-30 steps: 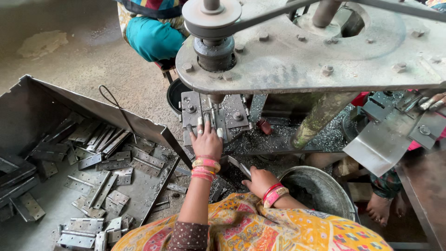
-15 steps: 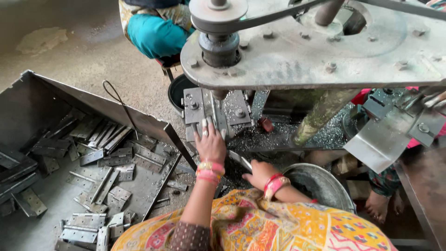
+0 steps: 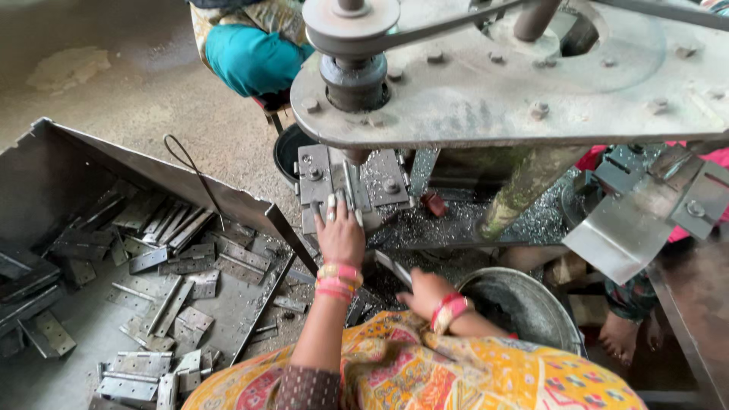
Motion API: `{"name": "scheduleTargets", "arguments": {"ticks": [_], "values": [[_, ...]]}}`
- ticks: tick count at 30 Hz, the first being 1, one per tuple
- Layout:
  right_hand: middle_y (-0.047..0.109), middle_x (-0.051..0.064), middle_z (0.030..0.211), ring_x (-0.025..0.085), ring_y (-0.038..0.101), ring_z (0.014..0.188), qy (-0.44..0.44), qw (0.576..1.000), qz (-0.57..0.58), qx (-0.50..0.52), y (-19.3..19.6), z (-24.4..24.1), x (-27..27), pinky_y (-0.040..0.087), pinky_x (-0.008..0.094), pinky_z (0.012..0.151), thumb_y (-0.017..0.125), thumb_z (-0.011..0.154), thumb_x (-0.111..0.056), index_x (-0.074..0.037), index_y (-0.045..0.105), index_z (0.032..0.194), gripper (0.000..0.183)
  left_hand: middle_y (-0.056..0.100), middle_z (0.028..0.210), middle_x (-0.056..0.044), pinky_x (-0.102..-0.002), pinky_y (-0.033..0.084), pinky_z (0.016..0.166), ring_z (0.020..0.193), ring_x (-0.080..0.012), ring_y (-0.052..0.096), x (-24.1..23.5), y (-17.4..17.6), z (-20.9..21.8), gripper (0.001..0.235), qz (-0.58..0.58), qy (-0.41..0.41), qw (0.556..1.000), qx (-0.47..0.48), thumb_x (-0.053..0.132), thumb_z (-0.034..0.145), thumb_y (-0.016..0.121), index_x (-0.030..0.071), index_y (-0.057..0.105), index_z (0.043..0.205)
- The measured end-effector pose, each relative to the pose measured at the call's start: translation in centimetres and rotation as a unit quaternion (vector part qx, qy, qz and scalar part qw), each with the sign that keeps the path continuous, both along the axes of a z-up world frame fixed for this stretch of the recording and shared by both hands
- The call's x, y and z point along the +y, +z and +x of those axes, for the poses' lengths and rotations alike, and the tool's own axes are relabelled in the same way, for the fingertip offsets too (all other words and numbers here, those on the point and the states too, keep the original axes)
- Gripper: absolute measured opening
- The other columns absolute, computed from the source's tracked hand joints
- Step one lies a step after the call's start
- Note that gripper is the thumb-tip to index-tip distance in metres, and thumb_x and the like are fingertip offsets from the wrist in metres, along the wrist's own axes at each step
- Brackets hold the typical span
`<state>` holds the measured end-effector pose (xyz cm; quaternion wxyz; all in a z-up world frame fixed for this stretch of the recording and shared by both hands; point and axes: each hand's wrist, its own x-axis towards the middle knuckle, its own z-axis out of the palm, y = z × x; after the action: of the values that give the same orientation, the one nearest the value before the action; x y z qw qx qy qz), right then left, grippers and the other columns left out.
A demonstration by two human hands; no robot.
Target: The person picks up metal hinge plates from a metal bin, places them into a drilling machine one by one, operates the lever to process each piece, and then places the finished hinges into a bucket.
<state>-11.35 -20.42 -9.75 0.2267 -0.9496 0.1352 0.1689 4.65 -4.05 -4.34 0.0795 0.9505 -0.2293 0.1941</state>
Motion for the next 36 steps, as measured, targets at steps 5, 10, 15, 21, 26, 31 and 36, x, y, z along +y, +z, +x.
{"name": "scheduleTargets", "arguments": {"ticks": [5,10,15,21,26,31,36], "values": [[0.073,0.022,0.087,0.041,0.074,0.083,0.001,1.000,-0.002,0.001,-0.1,-1.0,0.7,0.059,0.050,0.076,0.072,0.088,-0.045,-0.002,0.059,0.107,0.048,0.055,0.150,-0.012,-0.062,0.024,0.119,0.145,-0.0303,0.044,-1.0,0.3,2.1,0.030,-0.030,0.012,0.995,0.097,0.017,0.097,0.052,0.006,0.074,0.112],[0.073,0.023,0.083,0.040,0.076,0.079,-0.018,0.999,0.029,-0.025,-2.9,-3.7,0.9,0.061,0.050,0.072,0.064,0.095,-0.037,-0.003,0.056,0.114,0.040,0.057,0.145,-0.013,-0.061,0.018,0.121,0.141,-0.0309,0.045,-0.7,0.6,2.0,0.036,-0.020,-0.011,0.999,0.028,0.022,0.092,0.054,0.005,0.074,0.117],[0.072,0.026,0.087,0.044,0.072,0.085,0.013,1.000,0.002,-0.017,-0.7,-1.3,0.4,0.059,0.052,0.077,0.075,0.087,-0.040,0.001,0.057,0.107,0.049,0.055,0.150,-0.009,-0.061,0.017,0.126,0.141,-0.0285,0.046,-0.2,0.2,1.8,0.034,-0.017,-0.012,1.000,-0.008,0.024,0.101,0.051,0.005,0.073,0.119],[0.073,0.024,0.088,0.042,0.073,0.085,-0.002,1.000,0.009,0.003,0.2,-1.4,0.6,0.058,0.052,0.077,0.072,0.088,-0.043,-0.002,0.059,0.108,0.047,0.051,0.154,-0.005,-0.060,0.024,0.121,0.148,-0.0279,0.041,-0.9,-0.1,5.7,0.034,0.016,0.015,0.994,0.108,0.019,0.098,0.045,0.011,0.075,0.112],[0.072,0.026,0.086,0.045,0.072,0.084,-0.017,0.998,0.021,-0.062,-3.4,-3.0,0.4,0.057,0.054,0.074,0.068,0.093,-0.040,-0.003,0.055,0.113,0.044,0.054,0.151,-0.007,-0.061,0.028,0.118,0.143,-0.0273,0.044,-1.1,-0.6,6.9,0.034,-0.018,0.000,0.997,0.074,0.021,0.095,0.049,0.009,0.076,0.112],[0.072,0.025,0.088,0.046,0.070,0.086,0.005,0.998,0.048,-0.034,-1.1,-2.4,0.5,0.056,0.055,0.076,0.075,0.088,-0.040,-0.004,0.056,0.108,0.045,0.056,0.148,-0.007,-0.060,0.028,0.118,0.146,-0.0258,0.043,-0.3,0.6,5.4,0.032,0.004,-0.003,0.997,0.076,0.021,0.094,0.050,0.009,0.076,0.109],[0.064,0.018,0.111,0.040,0.067,0.100,-0.033,0.948,0.003,-0.316,4.7,-1.8,2.1,0.056,0.047,0.085,0.077,0.084,-0.033,-0.005,0.056,0.117,0.048,0.056,0.143,-0.015,-0.056,0.017,0.125,0.143,-0.0287,0.043,0.9,2.5,-1.8,0.034,0.090,-0.066,0.993,0.038,0.024,0.099,0.049,0.006,0.072,0.117]]}}
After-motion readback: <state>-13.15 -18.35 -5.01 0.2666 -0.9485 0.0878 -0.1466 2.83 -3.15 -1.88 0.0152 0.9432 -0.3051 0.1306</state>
